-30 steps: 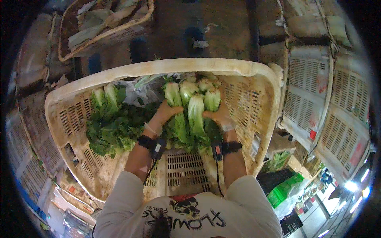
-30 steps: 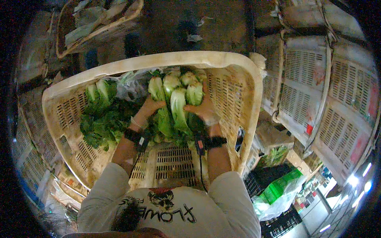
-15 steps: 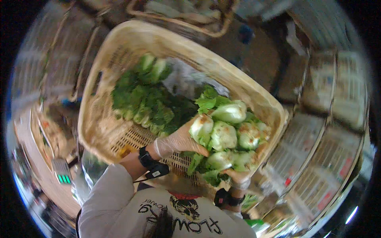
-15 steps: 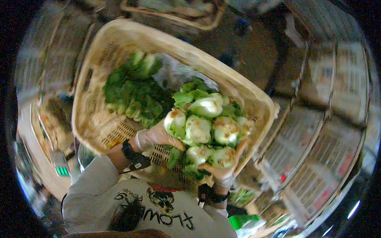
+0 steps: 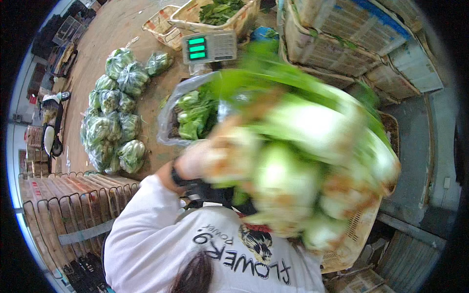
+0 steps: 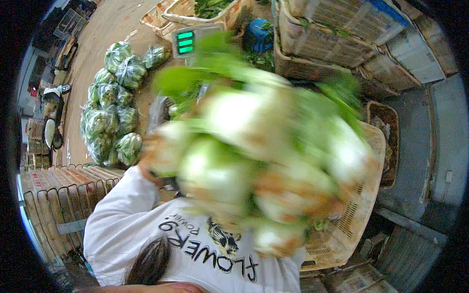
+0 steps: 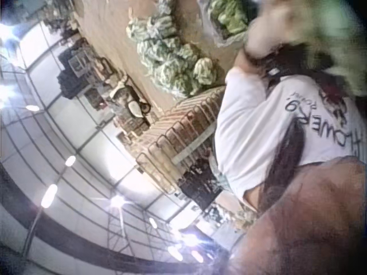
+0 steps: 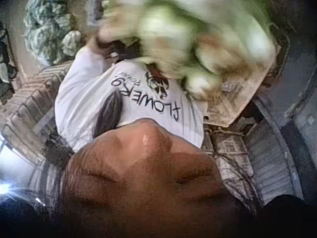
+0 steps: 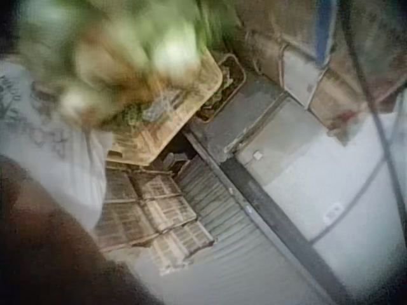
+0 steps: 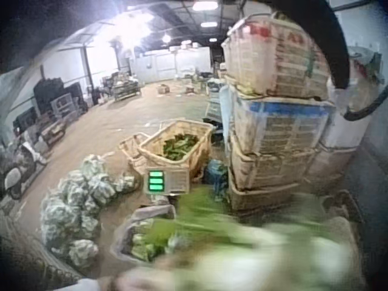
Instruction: The person places bunches of leafy green vegetables from a large plastic crate into a clear plastic bag on a digital scale, then ties the bag shut.
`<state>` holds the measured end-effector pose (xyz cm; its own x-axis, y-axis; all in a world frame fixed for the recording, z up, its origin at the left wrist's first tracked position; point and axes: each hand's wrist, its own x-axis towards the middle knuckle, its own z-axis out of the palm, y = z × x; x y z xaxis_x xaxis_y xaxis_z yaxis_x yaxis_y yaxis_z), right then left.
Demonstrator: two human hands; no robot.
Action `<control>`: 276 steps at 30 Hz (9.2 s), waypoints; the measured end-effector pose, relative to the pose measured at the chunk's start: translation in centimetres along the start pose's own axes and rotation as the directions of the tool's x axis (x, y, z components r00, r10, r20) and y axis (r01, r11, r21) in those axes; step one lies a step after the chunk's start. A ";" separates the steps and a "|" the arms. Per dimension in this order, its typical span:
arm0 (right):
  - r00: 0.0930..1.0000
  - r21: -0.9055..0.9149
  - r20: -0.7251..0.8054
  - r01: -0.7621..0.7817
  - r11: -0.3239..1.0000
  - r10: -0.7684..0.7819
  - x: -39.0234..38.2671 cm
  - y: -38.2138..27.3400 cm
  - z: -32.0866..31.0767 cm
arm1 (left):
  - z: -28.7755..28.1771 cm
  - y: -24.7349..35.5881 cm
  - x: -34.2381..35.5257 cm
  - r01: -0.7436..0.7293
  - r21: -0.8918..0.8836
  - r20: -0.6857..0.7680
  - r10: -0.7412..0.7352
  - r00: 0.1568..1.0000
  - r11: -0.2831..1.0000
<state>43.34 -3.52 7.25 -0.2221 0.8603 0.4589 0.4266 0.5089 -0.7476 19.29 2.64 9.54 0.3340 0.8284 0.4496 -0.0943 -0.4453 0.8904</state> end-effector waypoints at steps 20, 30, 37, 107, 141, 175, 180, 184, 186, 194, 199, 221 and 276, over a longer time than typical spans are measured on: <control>0.568 0.873 0.321 -0.488 -0.004 0.758 -4.0 0.6 35.6 | -23.1 -8.7 -8.6 0.892 0.186 0.063 -0.911 0.408 0.412; 0.234 0.922 -0.069 -0.357 0.151 0.970 -2.8 19.4 39.7 | -18.9 -35.4 -2.5 0.404 0.818 0.182 -0.851 0.493 0.410; 0.257 0.896 -0.157 -0.370 0.247 0.954 -0.9 17.2 38.3 | -14.0 -24.3 -2.6 0.066 0.972 0.130 -0.752 0.646 0.224; 0.477 -0.684 -0.071 -0.662 0.305 0.876 -39.7 28.1 -6.4 | 26.8 -13.9 13.4 0.744 0.354 0.758 -0.640 0.127 0.567; -0.376 0.220 0.358 -0.856 -0.468 0.855 -46.3 27.6 -2.6 | 41.7 -35.9 -12.8 0.559 0.823 0.517 -0.539 -0.665 0.100; -0.288 0.884 -0.139 -0.467 -0.012 0.947 -35.5 16.8 -10.6 | 40.1 -28.6 4.3 0.358 0.240 0.916 -0.088 -0.392 0.903; -0.184 0.835 -0.183 -0.547 0.054 0.966 -30.7 14.2 -12.5 | 40.1 -24.5 6.7 0.235 0.103 0.984 -0.065 -0.166 0.967; 0.009 0.726 -0.133 -0.679 0.104 0.991 -25.1 14.9 -11.8 | 35.9 -21.1 8.6 0.190 0.094 0.985 -0.120 0.128 0.977; 0.140 0.659 -0.082 -0.735 0.159 0.987 -21.5 15.0 -10.6 | 32.7 -19.4 9.9 0.157 0.075 0.947 -0.120 0.297 0.985; 0.530 0.477 0.268 -0.799 0.367 0.805 -11.6 10.0 0.1 | 8.0 -7.8 5.1 -0.260 0.214 0.141 0.233 0.962 0.942; 0.582 0.449 0.513 -0.808 0.380 0.631 -8.1 4.0 12.5 | -8.7 4.2 -0.7 -0.036 -0.175 0.116 0.057 0.992 0.984; 0.486 0.402 0.246 -0.838 0.368 0.838 -5.5 0.3 49.3 | -35.0 -23.0 -14.2 0.697 0.673 0.357 -0.934 -0.011 0.249; 0.437 -0.295 0.899 0.542 0.787 0.035 6.5 3.3 45.5 | -25.5 1.0 -20.9 -0.356 -0.922 -0.377 -0.578 0.724 0.156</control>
<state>3.36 5.12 -14.05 -0.8698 0.4210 -0.2573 0.4739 0.8580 -0.1980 -11.70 -6.45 2.81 -0.0573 0.9851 -0.1622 -0.9978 -0.0509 0.0437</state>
